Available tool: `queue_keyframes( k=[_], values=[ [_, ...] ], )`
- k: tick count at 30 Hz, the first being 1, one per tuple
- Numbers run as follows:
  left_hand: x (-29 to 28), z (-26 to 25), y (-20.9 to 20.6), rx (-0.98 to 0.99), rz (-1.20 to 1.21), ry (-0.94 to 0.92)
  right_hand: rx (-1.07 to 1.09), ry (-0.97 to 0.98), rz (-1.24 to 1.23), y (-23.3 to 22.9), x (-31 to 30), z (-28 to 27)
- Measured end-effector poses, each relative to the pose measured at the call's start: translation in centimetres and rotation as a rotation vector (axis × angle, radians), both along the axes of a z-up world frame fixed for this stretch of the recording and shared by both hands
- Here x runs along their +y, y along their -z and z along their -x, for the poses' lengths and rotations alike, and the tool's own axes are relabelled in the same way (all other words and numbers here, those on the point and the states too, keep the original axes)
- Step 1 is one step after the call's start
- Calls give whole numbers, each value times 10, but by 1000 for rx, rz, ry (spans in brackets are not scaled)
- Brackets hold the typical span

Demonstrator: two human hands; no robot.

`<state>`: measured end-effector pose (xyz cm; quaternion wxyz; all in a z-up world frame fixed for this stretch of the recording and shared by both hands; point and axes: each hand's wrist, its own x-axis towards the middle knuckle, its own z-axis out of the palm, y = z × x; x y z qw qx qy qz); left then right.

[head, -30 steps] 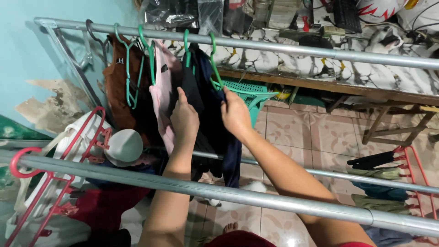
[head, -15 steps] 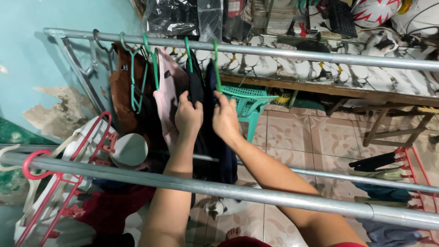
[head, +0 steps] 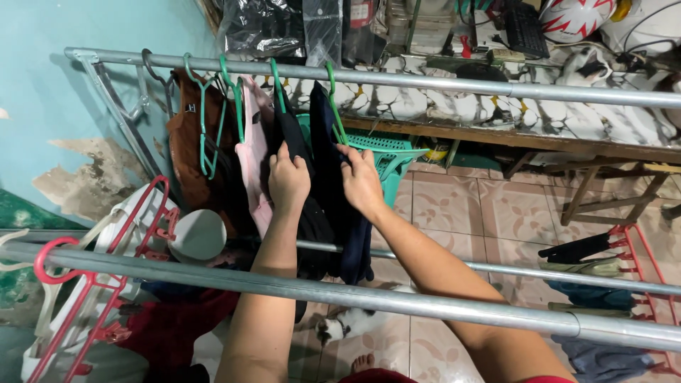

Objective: The recorder is hanging washed clothes on a rack using hangers and clips.

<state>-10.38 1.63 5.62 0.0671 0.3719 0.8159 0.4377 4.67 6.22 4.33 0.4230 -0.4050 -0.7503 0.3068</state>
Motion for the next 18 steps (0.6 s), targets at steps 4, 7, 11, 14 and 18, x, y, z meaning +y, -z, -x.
queue_keyframes(
  k=[4, 7, 11, 14, 18],
  values=[
    [-31, -32, -19, 158, 1, -46, -74, 27, -29, -5, 5, -15],
    [-48, -67, -22, 461, -251, 59, -50, 67, -171, -7, 13, -29],
    [-50, -115, -18, 557, -441, 308, 50, 108, -241, -5, 23, -60],
    [-43, -150, -9, 506, -472, 516, 80, 182, -235, 3, 23, -100],
    [-32, -201, -3, 446, -486, 737, 61, 348, -197, 12, 10, -179]
  ],
)
